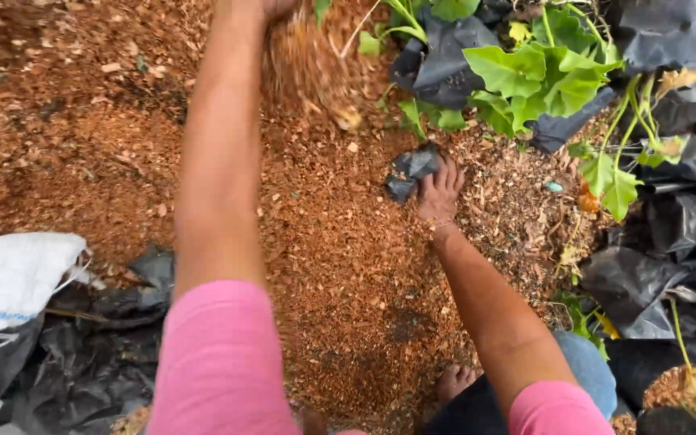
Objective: Transplanting young seedlings into black plastic nursery bags and filling them with soil by hand.
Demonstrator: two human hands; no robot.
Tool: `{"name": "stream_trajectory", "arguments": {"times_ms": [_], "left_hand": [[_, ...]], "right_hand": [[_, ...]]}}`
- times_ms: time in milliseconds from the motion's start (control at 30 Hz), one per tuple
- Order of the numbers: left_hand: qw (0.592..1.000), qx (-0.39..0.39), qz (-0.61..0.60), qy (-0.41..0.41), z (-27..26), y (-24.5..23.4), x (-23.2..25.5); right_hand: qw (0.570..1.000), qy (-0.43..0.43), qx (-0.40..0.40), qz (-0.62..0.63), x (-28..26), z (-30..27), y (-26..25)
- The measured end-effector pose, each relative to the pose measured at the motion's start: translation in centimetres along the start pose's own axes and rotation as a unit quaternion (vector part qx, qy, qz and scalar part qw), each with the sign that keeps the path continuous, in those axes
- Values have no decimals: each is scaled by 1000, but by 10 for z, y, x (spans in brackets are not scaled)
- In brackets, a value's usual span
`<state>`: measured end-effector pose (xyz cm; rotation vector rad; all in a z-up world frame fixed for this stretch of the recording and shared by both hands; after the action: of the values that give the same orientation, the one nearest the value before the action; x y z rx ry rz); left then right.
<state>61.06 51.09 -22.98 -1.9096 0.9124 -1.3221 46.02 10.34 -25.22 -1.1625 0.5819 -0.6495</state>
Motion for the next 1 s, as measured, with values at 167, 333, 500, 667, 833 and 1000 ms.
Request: {"name": "stream_trajectory", "arguments": {"times_ms": [167,333,500,667,833,1000], "left_hand": [[976,-210,-16,-50,-182,-32,100],[961,-262,-75,-42,-225,-41,99],[997,-71,-8,-1,-132,-15,77],[991,51,97,72,-102,41,78],[954,-269,-103,-81,-251,-32,123],[950,-193,-179,-168,-231,-28,86]], "right_hand": [[994,46,-96,19,0,9,4],[998,15,-28,47,3,1,12],[992,61,-93,63,13,7,24],[999,22,-34,31,8,-5,18],[999,-7,-51,16,-12,12,-21],[1000,-3,-6,-3,-2,1,2]]}}
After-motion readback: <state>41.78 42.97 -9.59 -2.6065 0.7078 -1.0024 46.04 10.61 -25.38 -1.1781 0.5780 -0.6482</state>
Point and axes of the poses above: each hand's wrist, its own z-axis towards the middle knuckle, its own y-axis out of the palm, x = y × z, the point moved 8 cm from there along z, towards the middle knuckle, and after that the axes turned 2 degrees about x, right-handed, at the moved point
